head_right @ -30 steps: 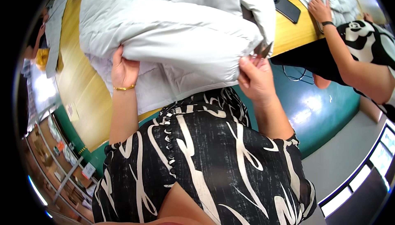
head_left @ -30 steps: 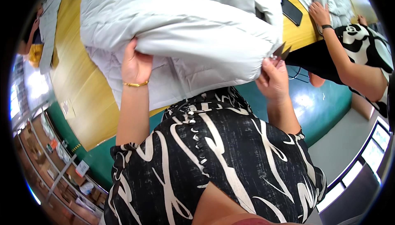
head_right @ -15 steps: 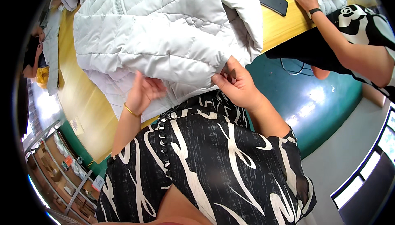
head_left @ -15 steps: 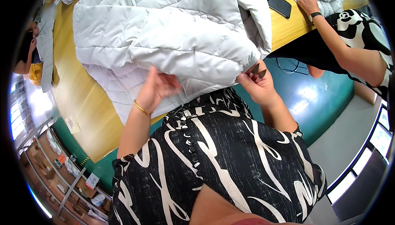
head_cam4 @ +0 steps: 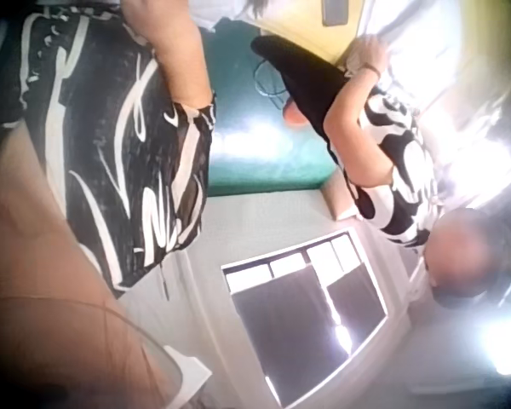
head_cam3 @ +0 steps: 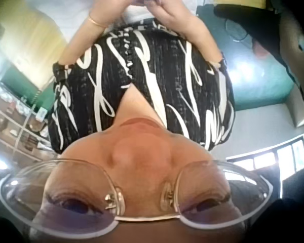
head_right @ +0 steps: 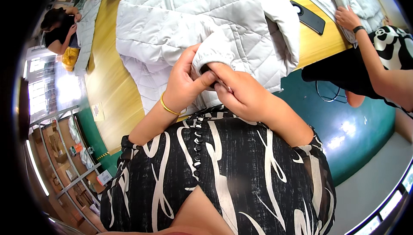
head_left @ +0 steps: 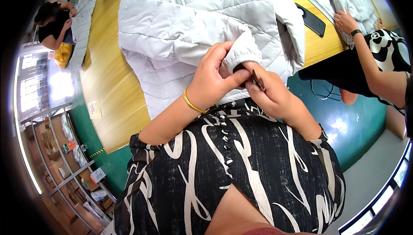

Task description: The person uses small scissors to trim loose threads from the seams and cuffs of a white puffer jacket laid out on a yellow table. The person smooths the fabric, inspects the zipper area, and snips excess threads from the sleeve and body of the garment.

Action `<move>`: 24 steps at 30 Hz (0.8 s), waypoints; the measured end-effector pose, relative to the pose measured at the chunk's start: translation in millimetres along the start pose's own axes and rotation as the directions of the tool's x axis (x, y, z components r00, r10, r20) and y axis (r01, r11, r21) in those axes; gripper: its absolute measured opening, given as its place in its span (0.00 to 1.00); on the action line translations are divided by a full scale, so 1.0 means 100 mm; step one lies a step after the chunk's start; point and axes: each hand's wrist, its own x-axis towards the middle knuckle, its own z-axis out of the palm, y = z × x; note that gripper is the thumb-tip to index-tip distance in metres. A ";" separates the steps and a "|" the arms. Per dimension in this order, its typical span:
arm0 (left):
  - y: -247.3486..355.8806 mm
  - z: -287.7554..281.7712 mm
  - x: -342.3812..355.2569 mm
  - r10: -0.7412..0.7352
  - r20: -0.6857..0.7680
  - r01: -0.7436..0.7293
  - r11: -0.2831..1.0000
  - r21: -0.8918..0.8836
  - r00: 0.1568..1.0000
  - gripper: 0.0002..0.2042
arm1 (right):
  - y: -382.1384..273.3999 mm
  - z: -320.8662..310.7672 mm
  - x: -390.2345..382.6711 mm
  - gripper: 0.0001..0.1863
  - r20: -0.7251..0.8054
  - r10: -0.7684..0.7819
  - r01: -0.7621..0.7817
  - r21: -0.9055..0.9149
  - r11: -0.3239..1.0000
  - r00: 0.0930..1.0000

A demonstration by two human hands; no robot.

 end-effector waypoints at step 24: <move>0.30 0.05 -0.08 0.246 -0.120 -0.236 0.967 0.091 0.962 0.07 | 0.00 0.04 0.16 0.06 -0.337 -0.206 0.287 0.211 0.934 0.919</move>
